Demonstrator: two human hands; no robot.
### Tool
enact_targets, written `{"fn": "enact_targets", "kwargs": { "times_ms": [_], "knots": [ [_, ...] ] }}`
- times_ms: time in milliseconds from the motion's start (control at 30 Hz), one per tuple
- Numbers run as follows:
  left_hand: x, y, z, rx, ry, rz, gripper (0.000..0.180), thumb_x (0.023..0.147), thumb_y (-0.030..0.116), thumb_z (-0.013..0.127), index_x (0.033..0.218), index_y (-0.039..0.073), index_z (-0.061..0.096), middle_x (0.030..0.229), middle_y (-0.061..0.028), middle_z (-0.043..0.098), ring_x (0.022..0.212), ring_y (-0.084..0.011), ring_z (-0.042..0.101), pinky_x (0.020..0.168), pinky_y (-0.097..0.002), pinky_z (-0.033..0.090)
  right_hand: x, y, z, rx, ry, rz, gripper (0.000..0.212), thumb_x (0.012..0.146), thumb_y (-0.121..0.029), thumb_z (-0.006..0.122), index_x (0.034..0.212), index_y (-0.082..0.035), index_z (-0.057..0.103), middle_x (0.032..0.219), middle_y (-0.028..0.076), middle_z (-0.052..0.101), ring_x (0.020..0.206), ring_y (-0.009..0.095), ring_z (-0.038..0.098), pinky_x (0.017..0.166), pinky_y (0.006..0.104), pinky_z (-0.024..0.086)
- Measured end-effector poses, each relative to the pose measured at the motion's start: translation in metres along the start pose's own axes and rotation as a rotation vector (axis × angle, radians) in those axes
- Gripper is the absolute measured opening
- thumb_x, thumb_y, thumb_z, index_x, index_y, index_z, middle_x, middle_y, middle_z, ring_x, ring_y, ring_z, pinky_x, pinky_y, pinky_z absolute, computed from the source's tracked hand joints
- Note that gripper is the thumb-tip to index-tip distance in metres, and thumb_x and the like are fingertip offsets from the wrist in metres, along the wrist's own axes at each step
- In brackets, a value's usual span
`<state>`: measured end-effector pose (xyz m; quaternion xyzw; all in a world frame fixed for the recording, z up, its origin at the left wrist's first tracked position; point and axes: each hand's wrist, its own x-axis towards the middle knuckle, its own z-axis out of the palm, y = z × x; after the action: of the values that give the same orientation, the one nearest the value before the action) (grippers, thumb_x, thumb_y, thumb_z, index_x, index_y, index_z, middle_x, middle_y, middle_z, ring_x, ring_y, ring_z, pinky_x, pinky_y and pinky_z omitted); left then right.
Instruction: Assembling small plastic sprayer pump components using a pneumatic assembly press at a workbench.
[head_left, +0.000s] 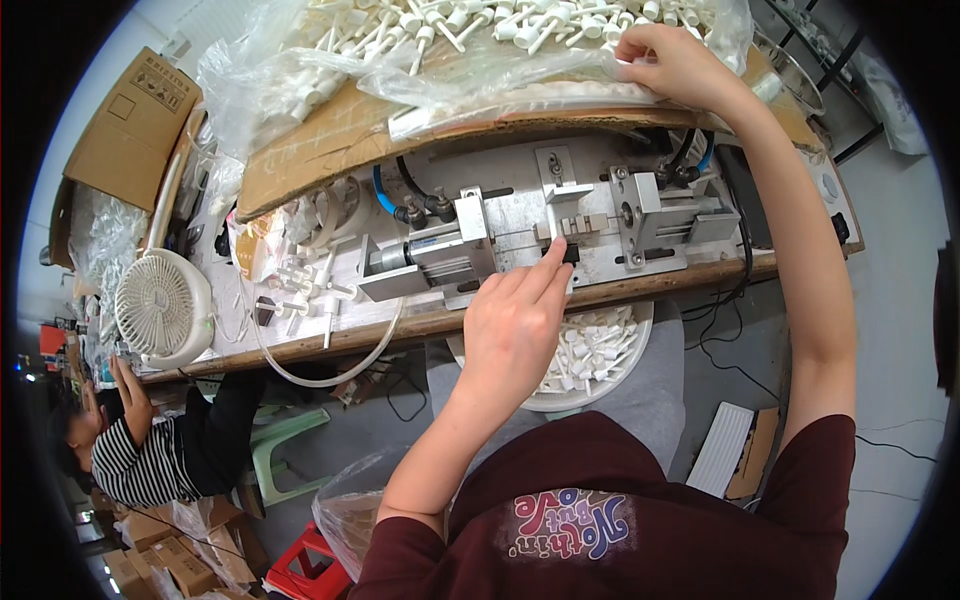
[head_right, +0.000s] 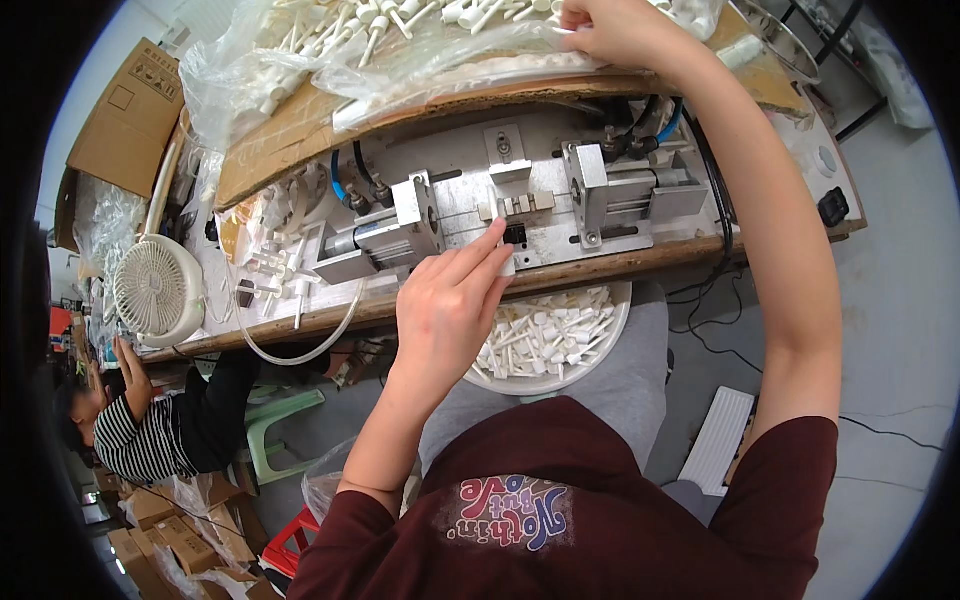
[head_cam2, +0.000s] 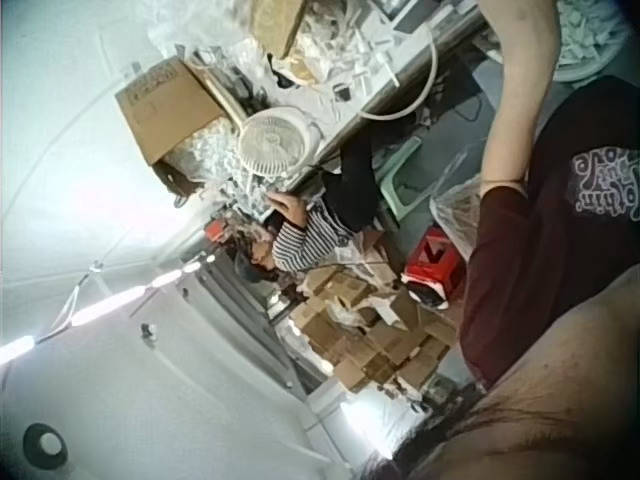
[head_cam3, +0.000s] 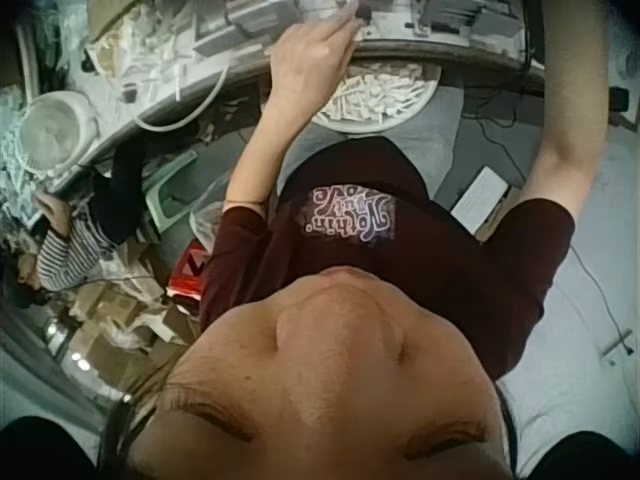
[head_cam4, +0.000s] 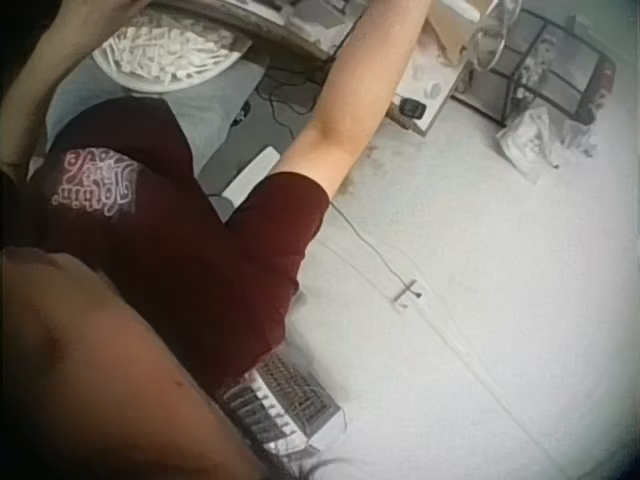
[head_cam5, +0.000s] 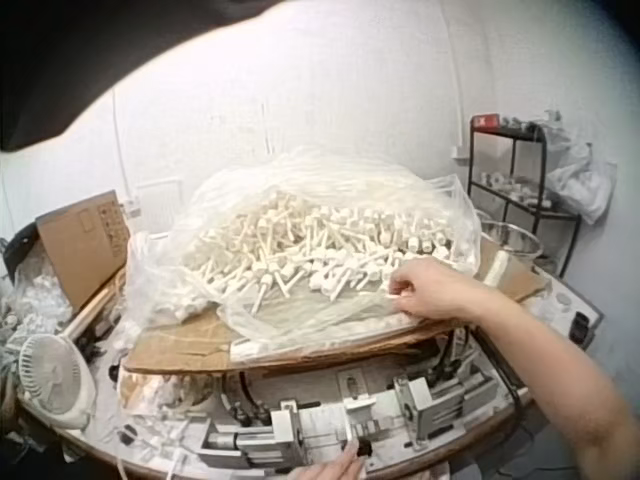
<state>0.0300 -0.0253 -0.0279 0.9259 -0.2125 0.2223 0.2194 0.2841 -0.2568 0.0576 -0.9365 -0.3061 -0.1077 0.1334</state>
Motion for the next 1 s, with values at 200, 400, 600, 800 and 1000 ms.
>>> {"fn": "enact_targets", "kwargs": {
  "times_ms": [200, 400, 600, 800, 1000],
  "knots": [
    [0.003, -0.001, 0.006, 0.009, -0.005, -0.006, 0.025, 0.078, 0.007, 0.076, 0.102, 0.002, 0.073, 0.119, -0.0074, 0.071, 0.071, -0.0208, 0.067, 0.065, -0.0316, 0.051, -0.012, -0.066, -0.017, 0.037, 0.044, 0.030, 0.018, 0.087, -0.013, 0.067, 0.099, -0.001, 0.070, 0.092, 0.020, 0.070, 0.092, 0.035, 0.067, 0.074, 0.0417, 0.053],
    [0.007, -0.001, 0.008, 0.012, -0.039, -0.043, 0.025, 0.077, 0.009, 0.077, 0.101, 0.005, 0.074, 0.119, -0.0044, 0.071, 0.063, -0.0209, 0.065, 0.061, -0.0302, 0.051, -0.026, -0.065, -0.010, -0.203, 0.350, -0.275, 0.011, 0.084, -0.011, 0.068, 0.091, -0.002, 0.068, 0.087, 0.015, 0.070, 0.083, 0.032, 0.067, 0.074, 0.0408, 0.051],
    [0.007, -0.002, 0.007, -0.007, -0.043, -0.061, 0.024, 0.077, 0.009, 0.077, 0.100, 0.005, 0.074, 0.118, -0.0038, 0.072, 0.059, -0.0216, 0.064, 0.059, -0.0303, 0.052, -0.039, -0.081, -0.015, -0.243, 0.535, -0.221, 0.012, 0.081, -0.006, 0.068, 0.092, -0.002, 0.065, 0.088, 0.014, 0.067, 0.086, 0.033, 0.066, 0.075, 0.0433, 0.051],
    [0.009, 0.000, 0.008, -0.014, -0.040, -0.056, 0.024, 0.077, 0.009, 0.077, 0.100, 0.005, 0.074, 0.117, -0.0036, 0.072, 0.058, -0.0230, 0.064, 0.058, -0.0308, 0.051, -0.058, -0.080, -0.007, -0.004, 0.433, -0.063, 0.020, 0.083, -0.016, 0.077, 0.094, -0.003, 0.066, 0.082, 0.004, 0.062, 0.074, 0.010, 0.060, 0.061, 0.0274, 0.047],
    [0.006, -0.002, 0.010, -0.021, -0.016, -0.072, 0.024, 0.077, 0.009, 0.076, 0.101, 0.005, 0.074, 0.117, -0.0035, 0.072, 0.060, -0.0234, 0.065, 0.058, -0.0311, 0.052, -0.088, -0.107, 0.005, 0.630, 0.330, 0.106, 0.020, 0.081, -0.003, 0.077, 0.099, -0.001, 0.069, 0.095, 0.001, 0.060, 0.084, 0.008, 0.063, 0.064, 0.0223, 0.050]
  ]
}}
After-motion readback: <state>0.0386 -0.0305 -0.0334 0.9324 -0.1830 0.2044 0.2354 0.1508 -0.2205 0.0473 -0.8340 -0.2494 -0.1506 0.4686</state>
